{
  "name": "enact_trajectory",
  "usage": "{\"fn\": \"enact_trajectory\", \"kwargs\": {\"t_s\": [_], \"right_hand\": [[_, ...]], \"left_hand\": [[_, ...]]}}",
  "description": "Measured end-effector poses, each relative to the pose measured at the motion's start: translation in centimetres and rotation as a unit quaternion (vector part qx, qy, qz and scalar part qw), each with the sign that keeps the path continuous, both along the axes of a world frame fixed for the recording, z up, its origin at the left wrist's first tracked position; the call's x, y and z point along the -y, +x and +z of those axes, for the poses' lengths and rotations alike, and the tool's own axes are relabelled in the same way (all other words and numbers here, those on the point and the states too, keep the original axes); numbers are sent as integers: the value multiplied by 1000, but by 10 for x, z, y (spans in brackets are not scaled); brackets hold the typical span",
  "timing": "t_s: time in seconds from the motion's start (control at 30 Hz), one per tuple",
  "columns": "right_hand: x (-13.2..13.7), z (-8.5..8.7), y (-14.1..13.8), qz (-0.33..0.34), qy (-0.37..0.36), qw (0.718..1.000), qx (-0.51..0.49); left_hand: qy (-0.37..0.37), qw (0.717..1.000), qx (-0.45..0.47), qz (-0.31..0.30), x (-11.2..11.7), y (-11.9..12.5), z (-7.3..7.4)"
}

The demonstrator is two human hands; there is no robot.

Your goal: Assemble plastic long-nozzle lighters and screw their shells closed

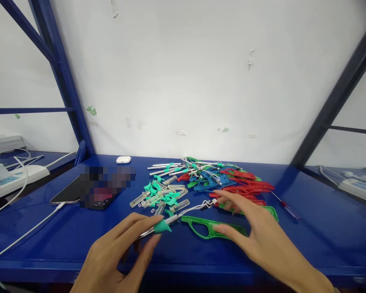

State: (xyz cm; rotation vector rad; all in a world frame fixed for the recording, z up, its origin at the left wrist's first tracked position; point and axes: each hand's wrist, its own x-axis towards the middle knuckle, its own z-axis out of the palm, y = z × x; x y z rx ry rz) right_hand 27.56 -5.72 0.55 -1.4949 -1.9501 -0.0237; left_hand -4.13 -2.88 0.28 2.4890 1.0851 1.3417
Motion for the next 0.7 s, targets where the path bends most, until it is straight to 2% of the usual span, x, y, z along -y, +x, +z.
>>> {"fn": "enact_trajectory", "kwargs": {"t_s": [0.07, 0.17, 0.3, 0.47, 0.6, 0.7], "right_hand": [[-1, -4, -2, 10, -25, 1000, 13], [-1, -6, -1, 70, -79, 994, 16], [-1, -6, 11, 149, -165, 974, -37], [3, -6, 21, 108, -208, 965, -114], [9, -5, 18, 78, -207, 970, -105], [10, -5, 15, 80, -193, 974, -87]], "left_hand": [[-1, 1000, 0, 1, 0, 0, -2], [-6, 1000, -11, -2, -1, 1, -6], [-12, 1000, -26, -11, -2, 2, -14], [5, 998, -55, -6, -1, 5, -19], [10, 997, -75, -17, -1, 7, -21], [3, 996, -88, -32, -1, 8, -24]]}}
